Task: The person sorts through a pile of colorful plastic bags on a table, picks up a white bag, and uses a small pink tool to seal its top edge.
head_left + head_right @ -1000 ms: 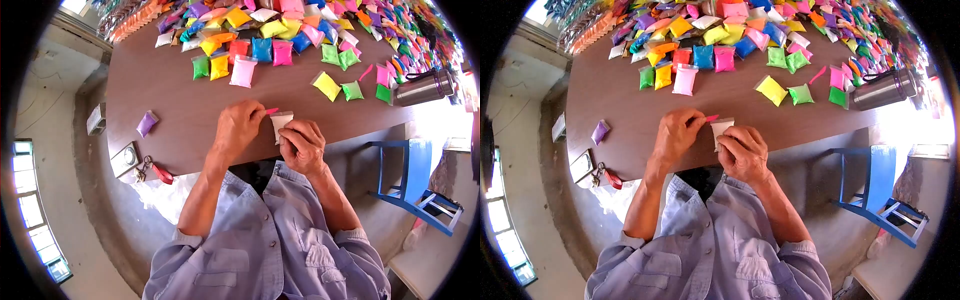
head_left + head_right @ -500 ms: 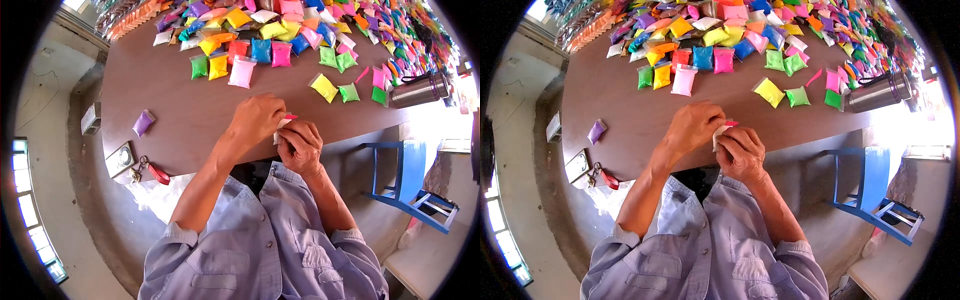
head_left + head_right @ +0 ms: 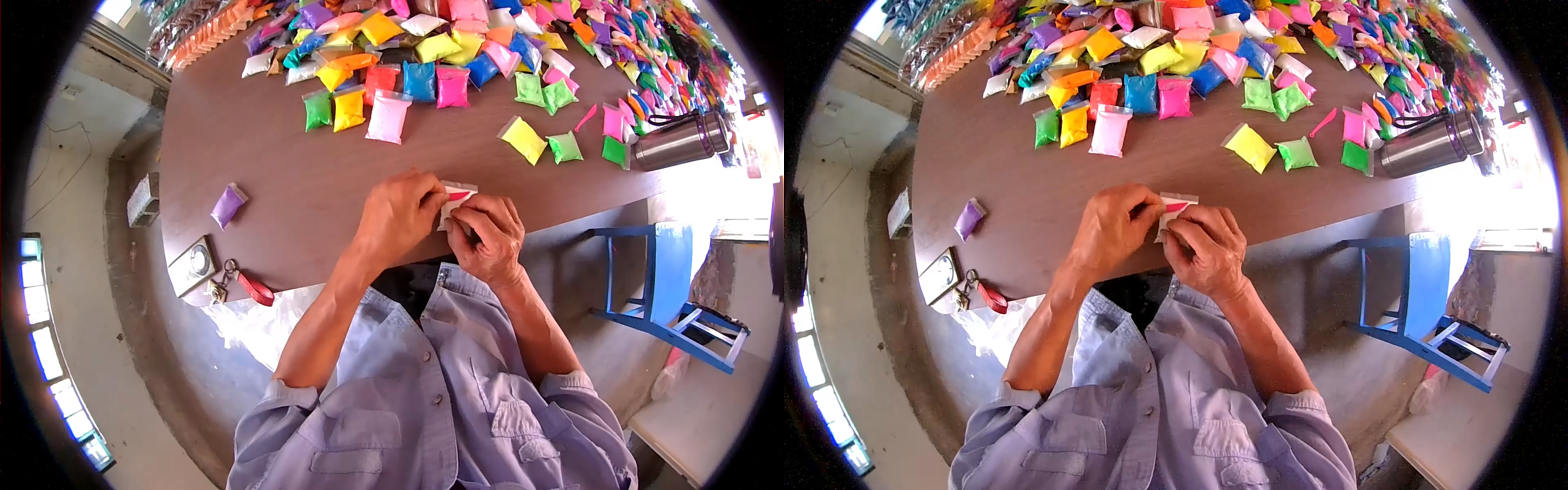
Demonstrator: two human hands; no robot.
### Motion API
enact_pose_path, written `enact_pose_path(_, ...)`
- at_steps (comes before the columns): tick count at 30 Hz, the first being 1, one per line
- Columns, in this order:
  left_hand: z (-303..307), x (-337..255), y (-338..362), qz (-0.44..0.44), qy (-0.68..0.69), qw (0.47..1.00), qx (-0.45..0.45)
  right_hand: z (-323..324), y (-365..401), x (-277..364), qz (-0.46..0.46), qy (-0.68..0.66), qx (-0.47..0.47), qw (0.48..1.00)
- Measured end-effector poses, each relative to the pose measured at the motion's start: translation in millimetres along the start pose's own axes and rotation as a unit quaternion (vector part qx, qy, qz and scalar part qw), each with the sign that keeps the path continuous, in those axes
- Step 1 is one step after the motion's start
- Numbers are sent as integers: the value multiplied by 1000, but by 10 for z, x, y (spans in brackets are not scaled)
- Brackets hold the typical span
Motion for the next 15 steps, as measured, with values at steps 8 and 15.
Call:
enact_pose_path(8,92,79,-87,-14,0,999,-29,9,-46,32,-15,-2,18,1000)
enact_pose_path(15,-1,37,259,26,20,997,-64,-8,-11,16,-14,10,6,1000)
Point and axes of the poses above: each hand's wrist, its own y-axis away from the middle knuckle, its own z-axis out of the back of the hand, x = y × z, the point moved 7 cm from there along -y, towards the middle knuckle, and after that the axes turned 1 degree about x, right-handed, at the moved point
